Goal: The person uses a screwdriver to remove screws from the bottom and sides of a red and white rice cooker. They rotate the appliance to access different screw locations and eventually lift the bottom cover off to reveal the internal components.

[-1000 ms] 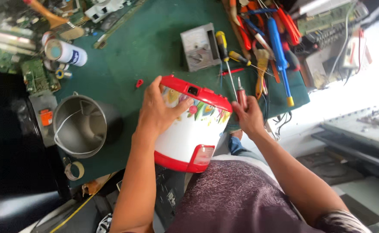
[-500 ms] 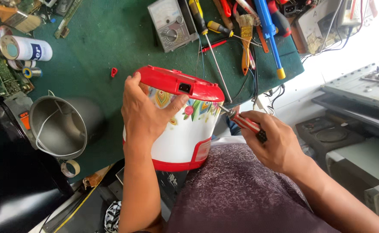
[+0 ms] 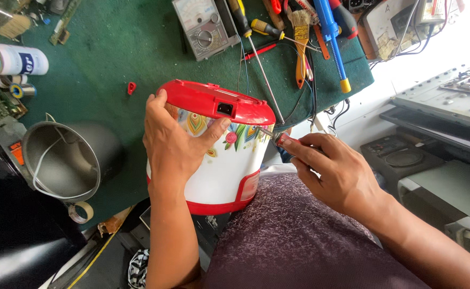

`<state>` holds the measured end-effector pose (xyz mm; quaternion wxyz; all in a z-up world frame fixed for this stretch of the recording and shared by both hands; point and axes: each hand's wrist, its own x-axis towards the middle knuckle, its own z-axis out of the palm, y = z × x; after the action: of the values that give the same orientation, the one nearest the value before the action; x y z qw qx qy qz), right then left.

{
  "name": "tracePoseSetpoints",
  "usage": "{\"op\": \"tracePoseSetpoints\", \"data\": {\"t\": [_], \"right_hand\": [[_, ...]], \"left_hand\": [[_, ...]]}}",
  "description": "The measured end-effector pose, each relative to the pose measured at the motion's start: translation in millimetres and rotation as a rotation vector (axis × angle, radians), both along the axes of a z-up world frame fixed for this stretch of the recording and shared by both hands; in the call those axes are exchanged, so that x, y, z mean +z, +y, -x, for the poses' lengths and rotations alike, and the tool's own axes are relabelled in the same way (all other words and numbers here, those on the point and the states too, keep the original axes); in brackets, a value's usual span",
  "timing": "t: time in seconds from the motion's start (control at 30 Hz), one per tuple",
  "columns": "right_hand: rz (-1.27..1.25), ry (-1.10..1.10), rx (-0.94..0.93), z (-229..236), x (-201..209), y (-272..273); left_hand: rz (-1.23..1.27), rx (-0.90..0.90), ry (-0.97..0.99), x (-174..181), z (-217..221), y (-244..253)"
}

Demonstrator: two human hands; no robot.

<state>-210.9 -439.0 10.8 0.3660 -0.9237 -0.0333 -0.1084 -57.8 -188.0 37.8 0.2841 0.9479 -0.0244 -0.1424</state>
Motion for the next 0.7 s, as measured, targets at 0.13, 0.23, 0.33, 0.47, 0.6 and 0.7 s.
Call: {"op": "tracePoseSetpoints", "data": {"t": [0.13,0.23,0.33,0.47,0.6,0.7], "right_hand": [[0.065,-0.01,0.031,-2.3,3.2,-3.2],[0.168,0.056,0.142,-6.4,12.4,-5.5],[0.228,0.049,0.172,-16.0,21.4,-6.2],[0.19,0.075,0.279,-48.7,29.5,-28.1],[0.064,0.224,0.537,-98.9,33.4,-51.6],[-0.105,0.412,0.673,-143.3,19.0,-71.4]], "left_hand": [[0.008,-0.016,-0.023,-5.0,2.2,5.3],[-0.059,-0.069,-0.12,-13.6,2.3,7.4],[-0.091,-0.114,-0.168,-17.2,3.0,9.0],[-0.106,-0.126,-0.179,-12.7,2.5,7.0],[-0.099,-0.085,-0.129,-9.8,0.3,7.0],[-0.093,-0.067,-0.125,-10.2,-3.6,9.4]]}}
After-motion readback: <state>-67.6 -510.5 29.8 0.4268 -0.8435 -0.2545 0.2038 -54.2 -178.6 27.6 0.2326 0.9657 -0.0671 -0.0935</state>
